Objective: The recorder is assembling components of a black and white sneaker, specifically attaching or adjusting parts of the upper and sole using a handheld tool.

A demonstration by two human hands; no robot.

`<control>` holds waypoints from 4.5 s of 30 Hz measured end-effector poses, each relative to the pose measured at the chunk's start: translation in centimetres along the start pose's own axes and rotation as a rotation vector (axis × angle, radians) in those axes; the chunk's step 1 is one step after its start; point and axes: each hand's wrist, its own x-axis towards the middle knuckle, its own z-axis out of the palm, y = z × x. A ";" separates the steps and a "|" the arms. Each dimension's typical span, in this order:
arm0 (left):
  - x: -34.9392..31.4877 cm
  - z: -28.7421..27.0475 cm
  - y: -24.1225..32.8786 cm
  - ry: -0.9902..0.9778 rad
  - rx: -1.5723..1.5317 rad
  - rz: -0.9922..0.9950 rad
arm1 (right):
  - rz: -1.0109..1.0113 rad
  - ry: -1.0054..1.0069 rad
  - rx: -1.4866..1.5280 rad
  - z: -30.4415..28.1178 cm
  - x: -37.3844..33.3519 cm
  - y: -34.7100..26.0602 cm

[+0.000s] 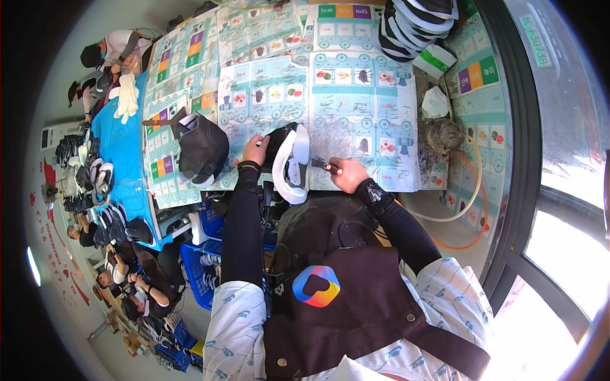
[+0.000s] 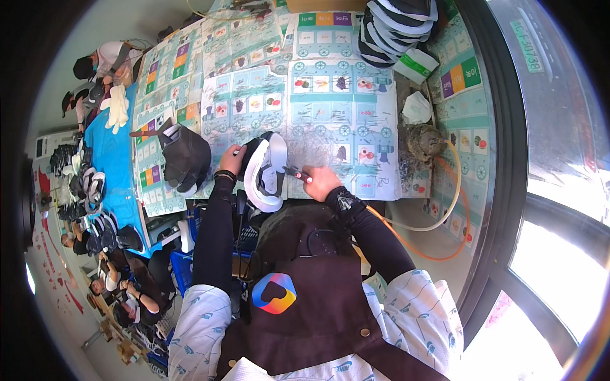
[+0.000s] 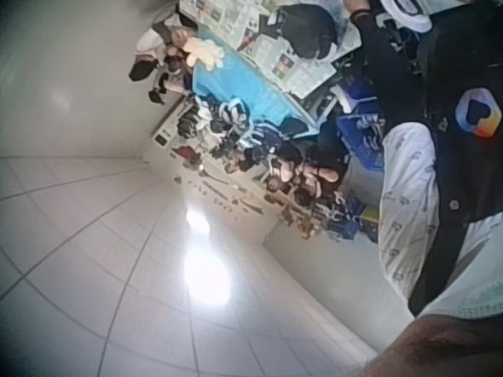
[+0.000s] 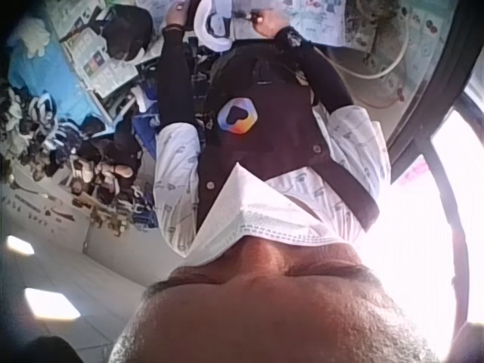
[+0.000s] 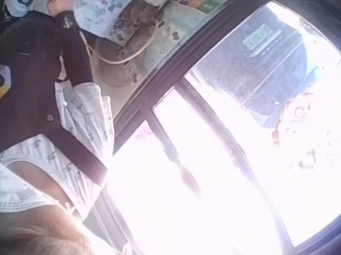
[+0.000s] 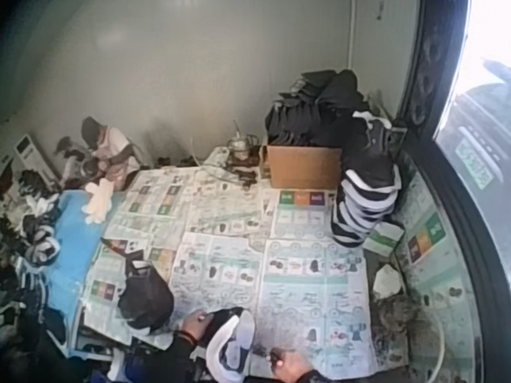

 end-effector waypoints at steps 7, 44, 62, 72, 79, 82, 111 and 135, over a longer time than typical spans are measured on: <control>-1.3 -0.8 0.4 -0.047 0.008 -0.067 | 0.011 0.088 0.102 -0.2 0.0 -0.6; -4.3 0.7 -3.1 0.006 -0.178 -0.100 | 0.135 -0.127 0.330 0.3 -0.1 -0.4; -4.0 0.4 -2.8 0.002 -0.164 -0.112 | 0.099 -0.047 0.108 -0.2 -0.9 -1.2; -5.0 0.5 -3.1 -0.005 -0.202 -0.108 | 0.299 -0.402 0.432 0.7 -1.8 0.3; -2.8 3.0 -3.5 0.013 -0.142 0.026 | 0.205 -0.070 0.297 -0.3 -1.9 0.3; -1.5 -0.2 -13.7 0.074 0.430 0.821 | 0.244 -0.141 0.321 0.8 -2.6 -4.0; -15.9 25.6 26.4 -0.335 0.366 0.802 | 0.628 0.642 0.393 -0.8 -14.9 8.3; -23.6 38.4 27.2 -0.217 0.814 0.348 | 0.507 0.604 0.474 -2.3 -14.8 10.2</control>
